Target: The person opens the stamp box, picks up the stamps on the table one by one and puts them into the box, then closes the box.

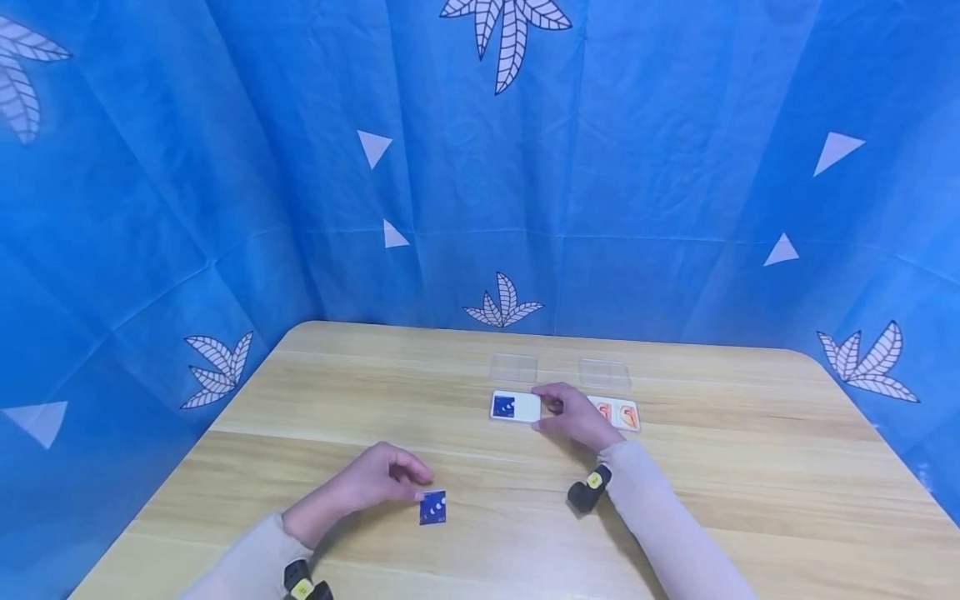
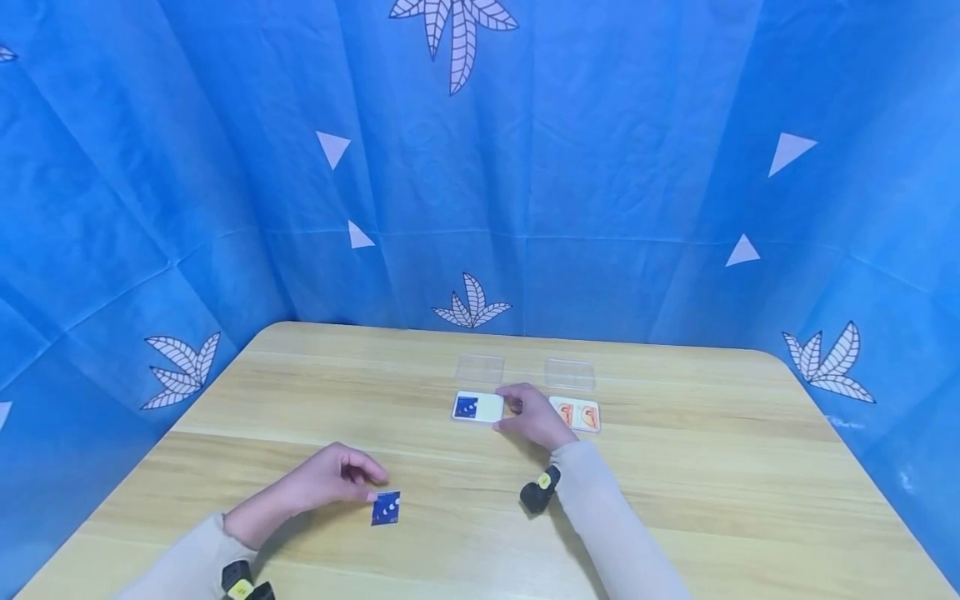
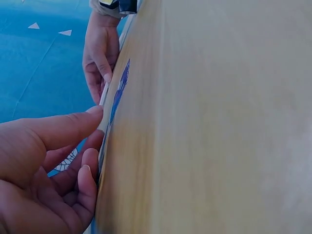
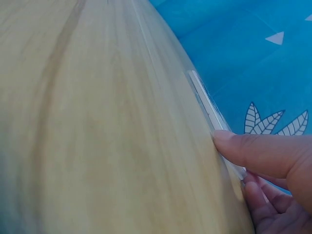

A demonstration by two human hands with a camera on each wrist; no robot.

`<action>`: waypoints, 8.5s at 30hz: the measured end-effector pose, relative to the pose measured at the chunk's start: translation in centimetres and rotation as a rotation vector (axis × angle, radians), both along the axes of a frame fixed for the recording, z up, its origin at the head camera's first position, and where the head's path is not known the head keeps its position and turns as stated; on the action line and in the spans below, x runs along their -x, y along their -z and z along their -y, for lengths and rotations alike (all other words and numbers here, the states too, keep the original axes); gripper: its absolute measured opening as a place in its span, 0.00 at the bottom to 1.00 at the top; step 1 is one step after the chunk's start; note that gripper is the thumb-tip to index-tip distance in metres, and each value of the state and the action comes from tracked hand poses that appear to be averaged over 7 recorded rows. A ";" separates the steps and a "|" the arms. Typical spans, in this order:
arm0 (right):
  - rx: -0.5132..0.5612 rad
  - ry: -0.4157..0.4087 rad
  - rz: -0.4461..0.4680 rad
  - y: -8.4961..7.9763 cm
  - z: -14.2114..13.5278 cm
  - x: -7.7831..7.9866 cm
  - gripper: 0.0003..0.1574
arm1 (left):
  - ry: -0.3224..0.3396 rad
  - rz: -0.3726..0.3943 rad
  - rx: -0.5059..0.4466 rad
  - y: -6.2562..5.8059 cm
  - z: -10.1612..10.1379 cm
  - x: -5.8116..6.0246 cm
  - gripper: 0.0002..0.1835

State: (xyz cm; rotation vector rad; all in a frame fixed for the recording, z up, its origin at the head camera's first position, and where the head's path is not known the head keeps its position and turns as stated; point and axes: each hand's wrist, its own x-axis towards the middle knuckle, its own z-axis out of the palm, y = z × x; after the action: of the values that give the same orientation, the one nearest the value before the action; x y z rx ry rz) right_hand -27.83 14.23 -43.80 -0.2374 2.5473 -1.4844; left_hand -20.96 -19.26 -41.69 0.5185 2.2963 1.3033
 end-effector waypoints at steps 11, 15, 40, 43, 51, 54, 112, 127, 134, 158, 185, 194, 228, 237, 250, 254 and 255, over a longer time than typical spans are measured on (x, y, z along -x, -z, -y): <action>-0.018 0.003 0.001 -0.1 -0.1 0.0 0.36 | 0.034 -0.107 0.061 0.1 -0.2 0.1 0.13; -0.015 -0.004 0.000 -0.1 -0.1 0.0 0.36 | 0.036 -0.121 0.078 0.2 -0.3 0.0 0.13; -0.014 -0.010 -0.004 0.4 -0.1 0.1 0.36 | 0.049 -0.125 0.081 -0.1 -0.5 -0.2 0.08; -0.014 -0.008 -0.004 0.4 0.0 0.1 0.35 | 0.059 -0.151 0.098 0.1 -0.3 -0.1 0.11; -0.025 -0.010 -0.012 0.2 -0.1 0.1 0.35 | 0.086 -0.213 0.111 0.5 -0.1 0.3 0.15; -0.024 -0.016 -0.017 0.1 -0.1 0.1 0.35 | 0.078 -0.217 0.118 0.4 -0.2 0.3 0.14; -0.018 -0.021 -0.018 0.0 -0.1 0.1 0.36 | 0.076 -0.238 0.155 0.0 -0.8 0.5 0.10; 0.003 -0.023 -0.011 0.3 -0.3 0.3 0.35 | 0.070 -0.173 0.146 -0.2 -1.1 0.6 0.11; -0.004 -0.015 -0.001 0.3 -0.2 0.3 0.36 | 0.076 -0.100 0.044 0.1 -0.7 1.2 0.11; -0.029 0.000 0.002 0.0 -0.1 0.1 0.37 | 0.019 -0.038 -0.058 -0.1 -3.6 4.3 0.06; 0.014 -0.029 -0.011 0.1 -0.3 0.2 0.35 | -0.116 -0.113 -0.099 -0.6 -12.5 10.0 0.06; 0.000 -0.013 0.009 0.2 -0.1 0.2 0.35 | -0.123 -0.132 -0.039 -0.2 -14.2 11.1 0.06; 0.027 -0.039 -0.028 0.4 -0.2 0.2 0.34 | -0.210 -0.125 -0.029 1.3 -15.0 12.3 0.06; 0.024 -0.038 -0.037 0.2 -0.3 0.1 0.36 | -0.188 -0.161 0.024 1.2 -15.0 12.2 0.05; 0.012 -0.034 -0.033 0.3 -0.3 0.2 0.35 | -0.209 -0.176 0.067 1.1 -15.5 12.2 0.04; 0.012 -0.030 -0.028 0.3 -0.3 0.3 0.35 | -0.203 -0.186 0.068 1.2 -15.4 12.2 0.05; 0.014 -0.028 -0.027 0.3 -0.3 0.3 0.35 | -0.199 -0.189 0.068 1.2 -15.3 12.3 0.05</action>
State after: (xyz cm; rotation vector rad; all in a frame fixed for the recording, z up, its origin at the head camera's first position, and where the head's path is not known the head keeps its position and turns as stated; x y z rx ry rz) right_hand -28.10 14.51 -44.07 -0.2962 2.5449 -1.4990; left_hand -33.22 -3.93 -42.89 0.4144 2.5956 1.3094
